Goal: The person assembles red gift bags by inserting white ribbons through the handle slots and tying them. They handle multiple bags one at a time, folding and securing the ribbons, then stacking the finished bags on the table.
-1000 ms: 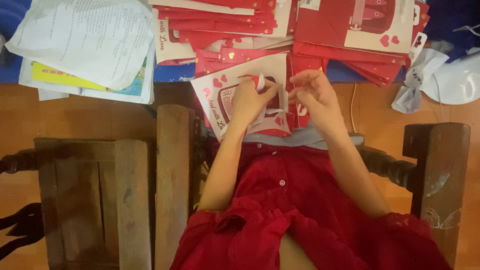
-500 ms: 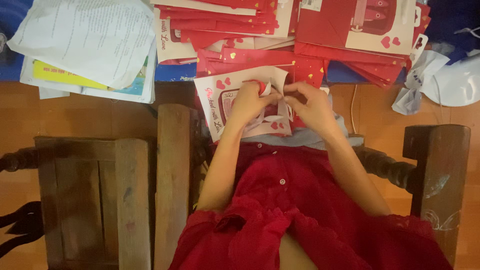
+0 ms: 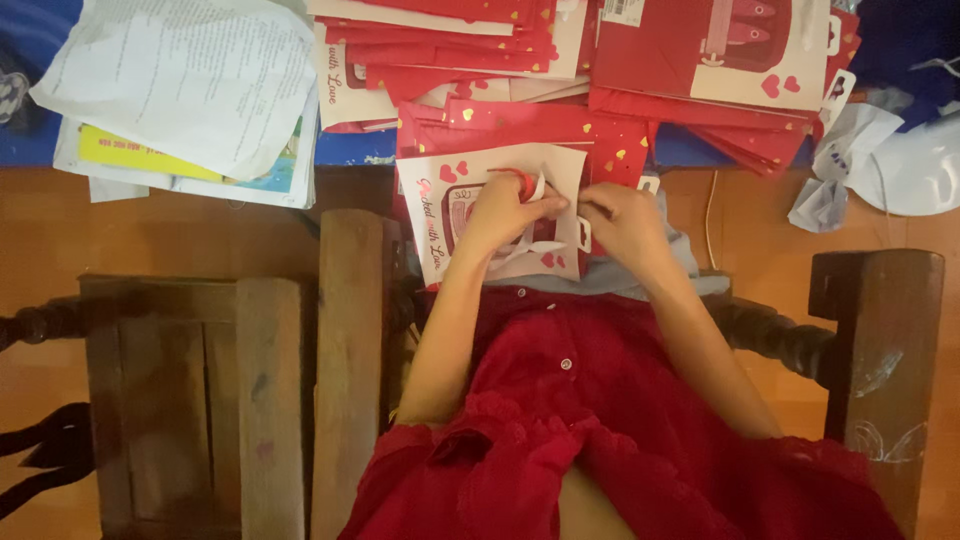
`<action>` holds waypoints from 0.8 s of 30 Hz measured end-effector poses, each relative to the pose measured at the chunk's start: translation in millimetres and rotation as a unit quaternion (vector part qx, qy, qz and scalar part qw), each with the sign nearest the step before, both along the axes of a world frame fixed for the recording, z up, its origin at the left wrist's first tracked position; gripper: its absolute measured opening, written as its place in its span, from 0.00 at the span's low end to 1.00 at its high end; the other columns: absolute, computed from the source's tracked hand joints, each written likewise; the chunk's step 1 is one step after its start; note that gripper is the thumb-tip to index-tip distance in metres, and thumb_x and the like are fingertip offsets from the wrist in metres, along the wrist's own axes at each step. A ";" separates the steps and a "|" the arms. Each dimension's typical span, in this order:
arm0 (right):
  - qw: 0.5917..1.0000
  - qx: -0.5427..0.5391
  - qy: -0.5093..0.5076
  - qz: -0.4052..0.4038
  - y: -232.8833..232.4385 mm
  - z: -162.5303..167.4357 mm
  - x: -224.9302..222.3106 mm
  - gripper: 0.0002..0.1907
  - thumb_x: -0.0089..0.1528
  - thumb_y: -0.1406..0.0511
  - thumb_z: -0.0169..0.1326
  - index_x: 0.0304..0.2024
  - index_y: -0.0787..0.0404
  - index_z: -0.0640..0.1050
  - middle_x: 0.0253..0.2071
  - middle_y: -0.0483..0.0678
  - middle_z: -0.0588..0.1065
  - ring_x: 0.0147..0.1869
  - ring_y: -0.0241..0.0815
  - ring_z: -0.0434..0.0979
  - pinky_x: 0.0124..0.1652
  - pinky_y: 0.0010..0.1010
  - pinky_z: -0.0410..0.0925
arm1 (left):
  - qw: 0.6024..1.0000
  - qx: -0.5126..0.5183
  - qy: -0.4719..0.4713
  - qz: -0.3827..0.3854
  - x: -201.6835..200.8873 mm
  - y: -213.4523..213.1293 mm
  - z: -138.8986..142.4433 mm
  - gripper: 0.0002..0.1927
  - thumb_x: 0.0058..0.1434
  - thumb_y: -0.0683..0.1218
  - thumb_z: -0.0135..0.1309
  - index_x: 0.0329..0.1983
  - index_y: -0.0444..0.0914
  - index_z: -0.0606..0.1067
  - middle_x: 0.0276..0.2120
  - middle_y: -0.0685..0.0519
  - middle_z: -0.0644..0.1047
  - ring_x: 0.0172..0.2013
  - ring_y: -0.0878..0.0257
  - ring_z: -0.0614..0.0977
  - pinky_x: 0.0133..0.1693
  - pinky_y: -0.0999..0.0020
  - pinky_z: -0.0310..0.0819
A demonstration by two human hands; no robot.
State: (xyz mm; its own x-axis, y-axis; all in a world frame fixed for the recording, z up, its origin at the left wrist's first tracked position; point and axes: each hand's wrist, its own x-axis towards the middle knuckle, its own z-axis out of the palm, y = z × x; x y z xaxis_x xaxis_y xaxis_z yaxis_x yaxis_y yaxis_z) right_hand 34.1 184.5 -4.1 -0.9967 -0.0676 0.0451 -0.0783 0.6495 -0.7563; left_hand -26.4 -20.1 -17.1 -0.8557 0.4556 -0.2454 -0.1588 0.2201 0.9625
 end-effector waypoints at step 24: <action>0.807 -0.562 -0.043 -0.177 21.5 -29.8 2.5 0.05 0.76 0.63 0.36 0.52 0.55 0.62 0.49 0.61 0.79 0.46 0.51 0.84 0.44 0.39 0.76 | 0.950 0.248 -0.185 0.034 14.2 -20.7 14.1 0.11 0.62 0.43 0.63 0.46 0.37 0.77 0.28 0.55 0.75 0.24 0.72 0.70 0.25 0.75 0.56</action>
State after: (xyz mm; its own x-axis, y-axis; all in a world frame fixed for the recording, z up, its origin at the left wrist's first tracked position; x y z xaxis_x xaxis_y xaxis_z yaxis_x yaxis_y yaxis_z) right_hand 36.6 206.0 -33.9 -0.9472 0.2579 -0.1903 0.0456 -0.4794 -0.8764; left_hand -12.2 -40.8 -3.0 -0.7838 0.5411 -0.3048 -0.5049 -0.2695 0.8200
